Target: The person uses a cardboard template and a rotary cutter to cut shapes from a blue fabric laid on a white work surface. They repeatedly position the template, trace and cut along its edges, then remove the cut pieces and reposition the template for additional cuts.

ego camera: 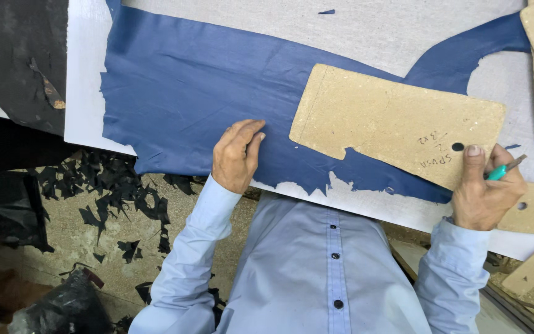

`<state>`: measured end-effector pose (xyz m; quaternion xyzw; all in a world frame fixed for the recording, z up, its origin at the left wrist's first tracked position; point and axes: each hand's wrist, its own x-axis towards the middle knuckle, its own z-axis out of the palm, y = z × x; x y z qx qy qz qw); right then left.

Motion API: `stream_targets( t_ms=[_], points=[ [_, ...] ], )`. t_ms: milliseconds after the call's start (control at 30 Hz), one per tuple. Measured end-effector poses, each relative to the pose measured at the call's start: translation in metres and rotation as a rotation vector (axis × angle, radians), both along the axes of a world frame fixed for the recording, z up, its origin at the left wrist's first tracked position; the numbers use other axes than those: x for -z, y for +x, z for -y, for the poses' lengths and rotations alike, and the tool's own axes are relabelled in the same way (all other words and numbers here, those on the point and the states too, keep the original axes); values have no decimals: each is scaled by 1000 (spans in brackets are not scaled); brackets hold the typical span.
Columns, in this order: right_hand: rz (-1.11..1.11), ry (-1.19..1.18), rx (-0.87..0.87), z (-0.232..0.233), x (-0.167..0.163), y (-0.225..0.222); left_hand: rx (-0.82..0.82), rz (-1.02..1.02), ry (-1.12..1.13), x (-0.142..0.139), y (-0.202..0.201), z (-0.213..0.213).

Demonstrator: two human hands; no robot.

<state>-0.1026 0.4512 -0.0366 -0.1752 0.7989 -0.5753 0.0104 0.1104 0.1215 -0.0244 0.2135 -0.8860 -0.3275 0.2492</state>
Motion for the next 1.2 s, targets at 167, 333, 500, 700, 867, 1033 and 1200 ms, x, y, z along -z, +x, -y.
stream_targets(
  t_ms=[167, 333, 500, 700, 867, 1033, 1200],
  points=[
    [-2, 40, 13, 3, 5, 2, 55, 6, 49, 7, -14, -1],
    [23, 182, 84, 17, 2, 6, 120, 11, 45, 12, -23, 0],
    [23, 313, 107, 33, -6, 8, 143, 48, -42, 14, -26, -1],
    [-342, 562, 167, 15, -11, 15, 145, 113, -155, 12, -29, -7],
    [-266, 466, 51, -2, -10, 40, 137, 188, 8, 6, -29, -13],
    [-216, 475, 65, -6, -5, 53, 169, 192, 31, 2, -27, -13],
    [-213, 446, 71, -7, -3, 52, 172, 191, -20, 7, -29, -8]
  ],
)
